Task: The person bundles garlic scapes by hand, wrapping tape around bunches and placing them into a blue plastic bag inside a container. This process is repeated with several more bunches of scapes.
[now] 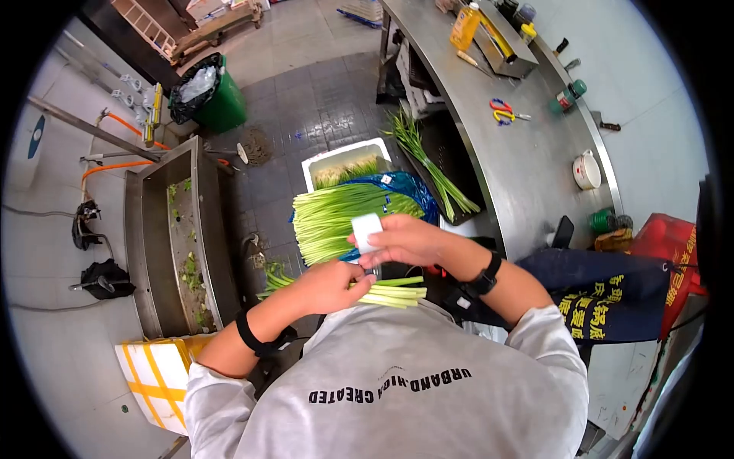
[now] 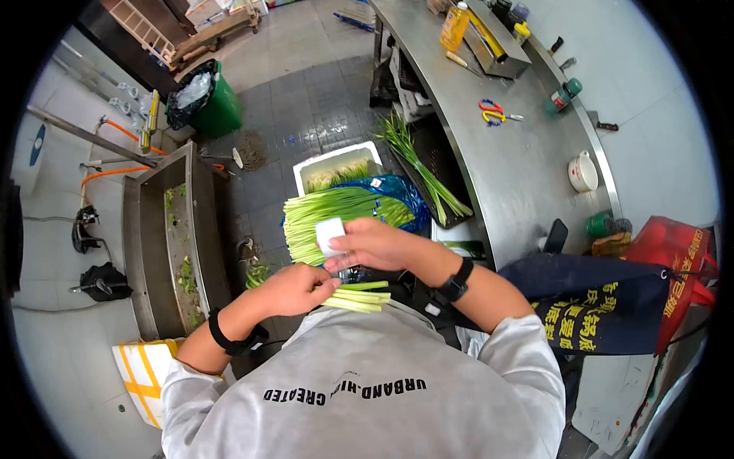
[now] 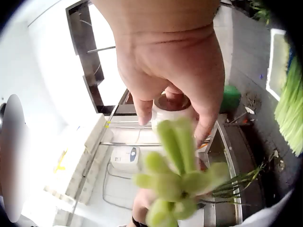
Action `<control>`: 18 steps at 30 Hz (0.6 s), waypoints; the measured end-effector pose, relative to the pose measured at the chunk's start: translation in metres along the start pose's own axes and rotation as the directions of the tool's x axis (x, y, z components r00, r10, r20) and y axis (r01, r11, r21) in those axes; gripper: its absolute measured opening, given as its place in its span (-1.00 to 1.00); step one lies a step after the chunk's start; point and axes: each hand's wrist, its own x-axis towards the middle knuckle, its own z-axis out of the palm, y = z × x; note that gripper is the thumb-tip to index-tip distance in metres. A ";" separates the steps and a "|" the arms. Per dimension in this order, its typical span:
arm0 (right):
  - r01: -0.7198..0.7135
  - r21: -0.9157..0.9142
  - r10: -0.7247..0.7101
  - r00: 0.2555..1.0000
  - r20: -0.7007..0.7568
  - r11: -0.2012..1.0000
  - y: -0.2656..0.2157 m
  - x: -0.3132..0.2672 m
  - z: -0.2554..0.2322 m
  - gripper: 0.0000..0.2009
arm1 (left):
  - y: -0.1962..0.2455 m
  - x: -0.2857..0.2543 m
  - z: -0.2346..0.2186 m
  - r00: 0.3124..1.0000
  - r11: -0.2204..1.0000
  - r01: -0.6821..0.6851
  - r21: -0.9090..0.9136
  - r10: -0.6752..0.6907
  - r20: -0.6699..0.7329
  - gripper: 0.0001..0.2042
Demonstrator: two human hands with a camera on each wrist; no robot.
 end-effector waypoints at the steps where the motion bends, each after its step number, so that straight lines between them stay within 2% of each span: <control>1: 0.013 -0.061 -0.012 1.000 0.024 0.998 -0.005 0.007 0.000 -0.59 | -0.006 0.003 0.003 1.000 1.000 0.027 0.010 -0.027 -0.003 -0.57; 2: 0.031 -0.127 -0.028 0.999 0.024 0.991 -0.010 0.012 0.003 -0.61 | -0.011 0.006 0.005 0.998 0.998 0.055 0.022 -0.055 -0.009 -0.55; 4: 0.020 -0.378 -0.025 1.000 -0.008 0.926 -0.031 0.015 0.025 -0.64 | -0.022 0.011 0.008 0.995 0.999 0.040 0.009 -0.039 -0.089 -0.57; 6: 0.163 -0.564 -0.141 0.987 0.082 0.810 -0.030 0.020 0.036 -0.70 | -0.029 0.020 0.008 0.989 0.994 0.105 -0.030 -0.108 -0.100 -0.64; 7: 0.256 -0.732 -0.250 0.961 0.120 0.631 -0.031 0.016 0.048 -0.70 | -0.042 0.024 0.017 0.945 0.991 -0.095 -0.099 0.058 -0.321 -0.73; 8: 0.322 -0.855 -0.344 0.921 0.184 0.406 -0.031 0.009 0.063 -0.70 | -0.055 0.034 0.021 0.871 0.950 -0.299 -0.095 0.230 -0.435 -0.78; 9: 0.344 -0.846 -0.372 0.909 0.191 0.407 -0.024 0.004 0.071 -0.75 | -0.053 0.033 0.015 0.814 0.915 -0.403 -0.026 0.345 -0.468 -0.77; 10: 0.430 -0.803 -0.483 0.851 0.208 0.412 -0.015 0.000 0.077 -0.73 | -0.049 0.031 0.008 0.743 0.865 -0.499 0.047 0.456 -0.491 -0.76; 11: 0.464 -0.779 -0.569 0.804 0.171 0.422 -0.010 -0.004 0.079 -0.70 | -0.047 0.029 0.004 0.741 0.865 -0.500 0.047 0.455 -0.494 -0.76; 12: 0.499 -0.754 -0.647 0.752 0.131 0.428 -0.007 -0.007 0.079 -0.67 | -0.046 0.027 0.002 0.878 0.939 -0.327 -0.106 0.260 -0.402 -0.73; 13: 0.475 -0.684 -0.633 0.774 0.025 0.554 -0.008 -0.012 0.076 -0.62 | -0.038 0.024 -0.003 0.961 0.964 -0.120 -0.236 0.053 -0.273 -0.70; 14: 0.447 -0.593 -0.601 0.795 -0.080 0.670 -0.009 -0.016 0.073 -0.58 | -0.027 0.022 -0.007 0.981 0.932 0.042 -0.361 -0.108 -0.164 -0.64; 15: 0.454 -0.476 -0.575 0.806 -0.142 0.753 -0.006 -0.013 0.067 -0.52 | -0.013 0.019 -0.013 0.981 0.918 0.053 -0.394 -0.122 -0.153 -0.61; 16: 0.479 -0.425 -0.568 0.816 -0.106 0.768 -0.006 -0.014 0.062 -0.49 | -0.006 0.017 -0.016 0.981 0.903 0.062 -0.425 -0.134 -0.142 -0.59; 17: 0.487 -0.481 -0.593 0.800 -0.091 0.729 -0.004 -0.016 0.060 -0.49 | -0.009 0.019 -0.015 0.980 0.902 0.062 -0.427 -0.137 -0.145 -0.59; 18: 0.492 -0.536 -0.619 0.782 -0.074 0.686 -0.007 -0.020 0.065 -0.48 | -0.016 0.024 -0.012 0.985 0.912 -0.023 -0.410 -0.049 -0.166 -0.57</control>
